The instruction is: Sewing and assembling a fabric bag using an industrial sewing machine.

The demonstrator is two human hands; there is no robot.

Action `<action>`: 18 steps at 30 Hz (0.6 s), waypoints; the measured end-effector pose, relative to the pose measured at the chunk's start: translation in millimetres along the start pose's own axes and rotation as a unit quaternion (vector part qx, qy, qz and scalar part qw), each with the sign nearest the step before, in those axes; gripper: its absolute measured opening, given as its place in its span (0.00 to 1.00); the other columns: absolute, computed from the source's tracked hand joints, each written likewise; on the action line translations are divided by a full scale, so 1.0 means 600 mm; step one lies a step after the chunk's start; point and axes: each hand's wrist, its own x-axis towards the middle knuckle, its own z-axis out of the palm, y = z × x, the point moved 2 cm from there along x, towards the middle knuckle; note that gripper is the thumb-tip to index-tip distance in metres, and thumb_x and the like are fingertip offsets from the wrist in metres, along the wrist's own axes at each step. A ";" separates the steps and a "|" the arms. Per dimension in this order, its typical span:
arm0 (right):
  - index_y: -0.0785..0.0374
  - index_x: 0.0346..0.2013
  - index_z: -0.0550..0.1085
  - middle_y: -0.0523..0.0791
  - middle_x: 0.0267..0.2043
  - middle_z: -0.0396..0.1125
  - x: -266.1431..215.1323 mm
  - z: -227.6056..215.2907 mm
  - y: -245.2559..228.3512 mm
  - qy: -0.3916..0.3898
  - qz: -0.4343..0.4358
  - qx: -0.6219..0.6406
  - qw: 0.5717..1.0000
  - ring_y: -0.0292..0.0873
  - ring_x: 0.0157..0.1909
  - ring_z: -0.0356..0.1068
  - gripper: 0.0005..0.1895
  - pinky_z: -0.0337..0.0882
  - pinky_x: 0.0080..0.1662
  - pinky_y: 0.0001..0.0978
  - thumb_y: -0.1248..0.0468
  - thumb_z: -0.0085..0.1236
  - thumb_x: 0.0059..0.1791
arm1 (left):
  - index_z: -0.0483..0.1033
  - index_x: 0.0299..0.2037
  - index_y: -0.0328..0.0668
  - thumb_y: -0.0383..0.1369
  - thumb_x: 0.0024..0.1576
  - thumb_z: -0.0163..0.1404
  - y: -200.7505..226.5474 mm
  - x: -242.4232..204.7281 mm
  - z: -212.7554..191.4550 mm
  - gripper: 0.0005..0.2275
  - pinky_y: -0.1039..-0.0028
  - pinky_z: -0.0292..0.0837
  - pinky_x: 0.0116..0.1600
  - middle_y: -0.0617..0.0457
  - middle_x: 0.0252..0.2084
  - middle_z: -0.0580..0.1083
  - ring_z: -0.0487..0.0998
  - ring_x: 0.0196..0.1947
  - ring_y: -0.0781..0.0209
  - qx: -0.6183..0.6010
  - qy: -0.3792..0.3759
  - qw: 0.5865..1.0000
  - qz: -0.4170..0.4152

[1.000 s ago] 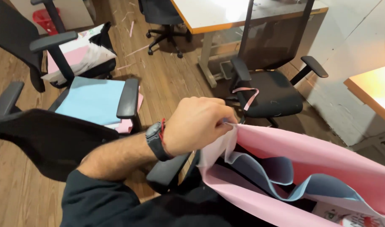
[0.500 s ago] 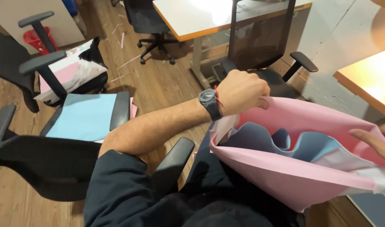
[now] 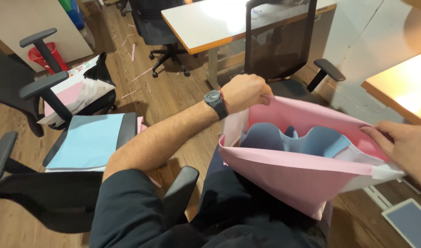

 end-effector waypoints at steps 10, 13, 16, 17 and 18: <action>0.46 0.45 0.83 0.45 0.19 0.74 0.030 -0.040 -0.081 -0.101 0.050 -0.101 0.988 0.47 0.22 0.75 0.23 0.74 0.32 0.41 0.38 0.49 0.54 | 0.84 0.35 0.48 0.48 0.51 0.58 0.060 -0.006 -0.003 0.14 0.59 0.73 0.32 0.49 0.30 0.79 0.81 0.32 0.47 0.076 0.037 0.995 0.048; 0.47 0.46 0.83 0.46 0.20 0.74 0.035 -0.045 -0.073 -0.092 0.066 -0.070 0.991 0.50 0.25 0.75 0.23 0.74 0.34 0.44 0.40 0.48 0.55 | 0.82 0.36 0.48 0.48 0.56 0.55 0.053 0.011 0.019 0.14 0.60 0.73 0.32 0.51 0.31 0.79 0.81 0.32 0.49 0.070 0.049 0.994 0.070; 0.47 0.43 0.85 0.47 0.22 0.74 0.037 -0.017 -0.025 -0.176 0.103 -0.075 0.976 0.50 0.28 0.77 0.25 0.77 0.37 0.43 0.37 0.48 0.53 | 0.81 0.32 0.51 0.48 0.58 0.53 0.037 0.009 0.024 0.13 0.60 0.74 0.34 0.52 0.30 0.80 0.81 0.33 0.49 0.077 0.032 0.996 0.041; 0.46 0.42 0.86 0.47 0.23 0.75 0.037 -0.001 -0.002 -0.247 0.139 -0.089 0.955 0.49 0.29 0.78 0.27 0.80 0.38 0.42 0.34 0.49 0.51 | 0.82 0.32 0.53 0.48 0.57 0.54 0.029 0.011 0.022 0.12 0.60 0.74 0.34 0.51 0.29 0.80 0.81 0.33 0.49 0.065 0.040 0.997 0.031; 0.46 0.42 0.86 0.47 0.23 0.75 0.037 -0.013 -0.020 -0.243 0.141 -0.089 0.956 0.49 0.29 0.78 0.27 0.80 0.38 0.42 0.34 0.49 0.51 | 0.82 0.32 0.53 0.48 0.57 0.54 0.020 0.015 0.018 0.12 0.60 0.74 0.34 0.51 0.29 0.80 0.81 0.33 0.49 0.067 0.042 0.996 0.035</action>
